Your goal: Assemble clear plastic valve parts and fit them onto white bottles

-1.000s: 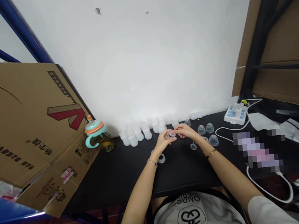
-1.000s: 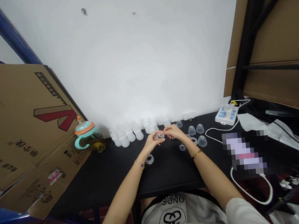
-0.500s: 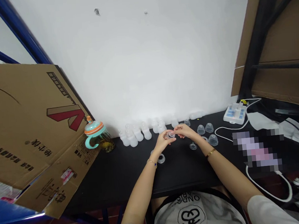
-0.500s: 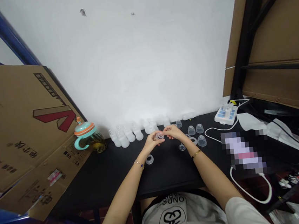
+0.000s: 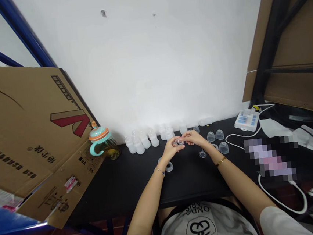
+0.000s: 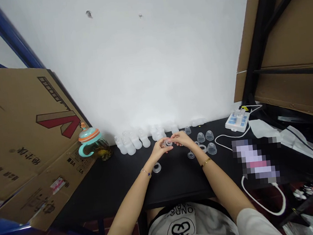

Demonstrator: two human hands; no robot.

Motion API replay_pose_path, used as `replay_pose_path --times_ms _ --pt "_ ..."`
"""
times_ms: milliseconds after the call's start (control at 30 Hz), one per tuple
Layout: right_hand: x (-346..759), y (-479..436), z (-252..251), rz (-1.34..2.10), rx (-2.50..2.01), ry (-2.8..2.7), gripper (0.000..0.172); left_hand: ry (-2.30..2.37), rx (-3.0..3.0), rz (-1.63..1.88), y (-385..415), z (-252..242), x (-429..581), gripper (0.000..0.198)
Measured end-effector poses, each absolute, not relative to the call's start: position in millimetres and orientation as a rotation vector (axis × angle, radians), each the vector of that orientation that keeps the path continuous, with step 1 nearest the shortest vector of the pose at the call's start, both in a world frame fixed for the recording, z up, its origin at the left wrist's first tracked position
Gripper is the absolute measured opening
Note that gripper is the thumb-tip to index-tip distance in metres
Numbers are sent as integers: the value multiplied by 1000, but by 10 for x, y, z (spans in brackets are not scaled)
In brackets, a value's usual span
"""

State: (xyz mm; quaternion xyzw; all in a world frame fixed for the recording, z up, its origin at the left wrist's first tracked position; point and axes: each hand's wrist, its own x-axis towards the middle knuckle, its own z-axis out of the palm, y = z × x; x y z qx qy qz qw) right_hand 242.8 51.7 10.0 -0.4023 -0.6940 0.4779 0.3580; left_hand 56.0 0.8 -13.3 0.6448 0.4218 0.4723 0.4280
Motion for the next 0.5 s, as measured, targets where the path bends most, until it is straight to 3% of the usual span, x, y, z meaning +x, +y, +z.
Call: replay_pose_path --times_ms 500 --pt "2429 537 76 1120 -884 -1908 31 1094 1639 1187 37 -183 570 54"
